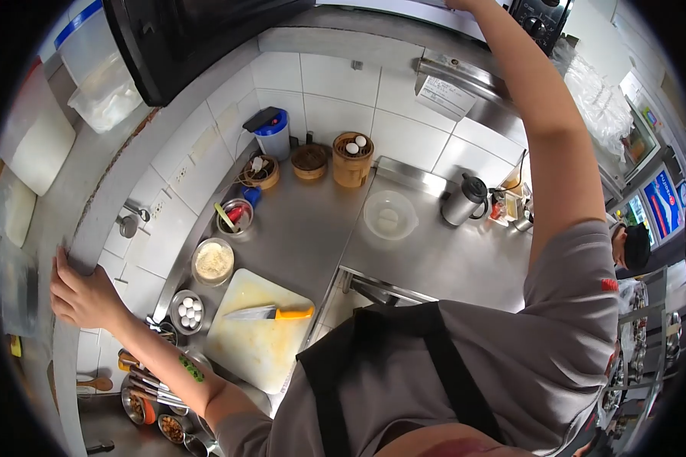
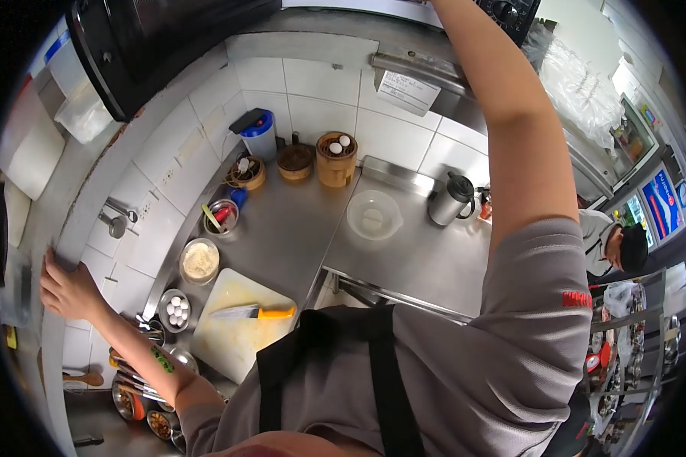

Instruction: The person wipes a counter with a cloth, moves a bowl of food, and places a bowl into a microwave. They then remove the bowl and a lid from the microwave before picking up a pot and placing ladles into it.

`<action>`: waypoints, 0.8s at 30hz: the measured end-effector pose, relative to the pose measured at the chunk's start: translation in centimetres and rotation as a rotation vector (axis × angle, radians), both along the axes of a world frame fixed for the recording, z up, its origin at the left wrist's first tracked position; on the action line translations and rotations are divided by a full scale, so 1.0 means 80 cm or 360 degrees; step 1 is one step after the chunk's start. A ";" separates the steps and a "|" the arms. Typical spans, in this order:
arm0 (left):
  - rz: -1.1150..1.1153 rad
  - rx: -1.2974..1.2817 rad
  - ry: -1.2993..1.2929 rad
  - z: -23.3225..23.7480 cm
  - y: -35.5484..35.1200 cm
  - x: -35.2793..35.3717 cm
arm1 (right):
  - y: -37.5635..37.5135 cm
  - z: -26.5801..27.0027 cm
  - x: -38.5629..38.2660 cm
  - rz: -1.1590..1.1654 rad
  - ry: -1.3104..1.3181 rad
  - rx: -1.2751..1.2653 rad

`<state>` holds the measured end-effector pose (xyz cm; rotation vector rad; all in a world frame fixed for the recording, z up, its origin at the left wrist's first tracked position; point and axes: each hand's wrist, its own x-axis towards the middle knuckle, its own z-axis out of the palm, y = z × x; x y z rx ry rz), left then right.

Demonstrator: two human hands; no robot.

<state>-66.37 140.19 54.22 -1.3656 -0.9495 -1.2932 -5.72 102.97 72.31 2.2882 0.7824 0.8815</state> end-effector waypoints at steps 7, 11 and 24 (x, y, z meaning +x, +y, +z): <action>-0.0008 -0.0029 -0.0027 -0.003 0.005 0.000 | 0.025 0.002 -0.076 0.0462 0.0214 0.0206; 0.0028 -0.0016 -0.0013 -0.006 0.014 -0.004 | 0.015 0.009 -0.086 0.0171 0.0264 0.0179; 0.0055 0.0025 -0.0041 -0.010 0.022 -0.004 | 0.009 0.007 -0.093 0.0394 0.0361 0.0424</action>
